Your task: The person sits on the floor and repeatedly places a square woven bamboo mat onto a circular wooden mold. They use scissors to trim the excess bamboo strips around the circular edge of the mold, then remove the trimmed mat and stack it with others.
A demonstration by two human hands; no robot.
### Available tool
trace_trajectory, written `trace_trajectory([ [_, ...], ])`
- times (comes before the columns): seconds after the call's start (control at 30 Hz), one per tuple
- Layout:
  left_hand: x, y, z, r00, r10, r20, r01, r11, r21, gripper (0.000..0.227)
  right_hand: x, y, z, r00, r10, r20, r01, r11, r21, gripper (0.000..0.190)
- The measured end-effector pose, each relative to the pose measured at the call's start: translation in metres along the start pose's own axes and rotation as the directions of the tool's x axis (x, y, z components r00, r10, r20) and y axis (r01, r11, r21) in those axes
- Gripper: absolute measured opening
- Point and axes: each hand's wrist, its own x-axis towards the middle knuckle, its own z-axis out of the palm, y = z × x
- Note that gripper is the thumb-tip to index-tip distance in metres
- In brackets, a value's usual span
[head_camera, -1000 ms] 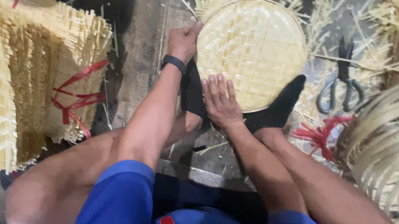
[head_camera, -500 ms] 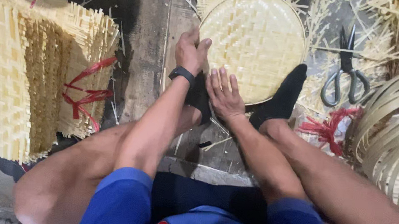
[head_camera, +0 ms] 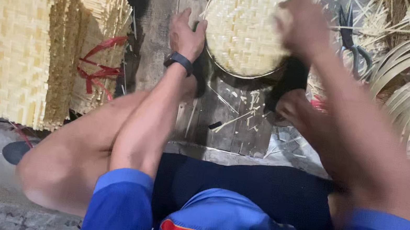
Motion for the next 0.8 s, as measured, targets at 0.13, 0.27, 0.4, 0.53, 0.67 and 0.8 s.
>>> trace_trajectory([
  [0.13,0.017,-0.008,0.003,0.998,-0.052,0.023,0.055,0.984,-0.171,0.05,-0.016,0.051,-0.107,0.956,0.14,0.258,-0.047,0.941,-0.336,0.039],
  [0.27,0.037,-0.032,0.047,0.962,-0.262,0.077,0.273,0.925,-0.266,0.046,-0.04,0.094,-0.096,0.982,-0.045,0.183,0.085,0.972,-0.219,0.039],
  [0.4,0.049,-0.064,0.109,0.764,-0.596,0.247,0.645,0.703,-0.3,0.05,-0.041,0.139,0.021,0.923,0.354,0.153,-0.386,0.838,0.385,0.046],
  [0.53,0.052,-0.081,0.132,0.61,-0.718,0.336,0.782,0.476,-0.402,0.057,0.004,0.158,0.139,0.783,0.503,0.365,-0.484,0.124,0.866,0.052],
  [0.67,0.045,-0.059,0.121,0.511,-0.766,0.391,0.803,0.263,-0.535,0.039,0.032,0.141,0.168,0.786,0.511,0.35,-0.241,-0.268,0.933,0.051],
  [0.8,0.049,-0.002,0.096,0.745,-0.599,0.294,0.475,0.168,-0.864,0.026,0.018,0.128,0.115,0.824,0.54,0.171,-0.011,-0.287,0.958,0.052],
])
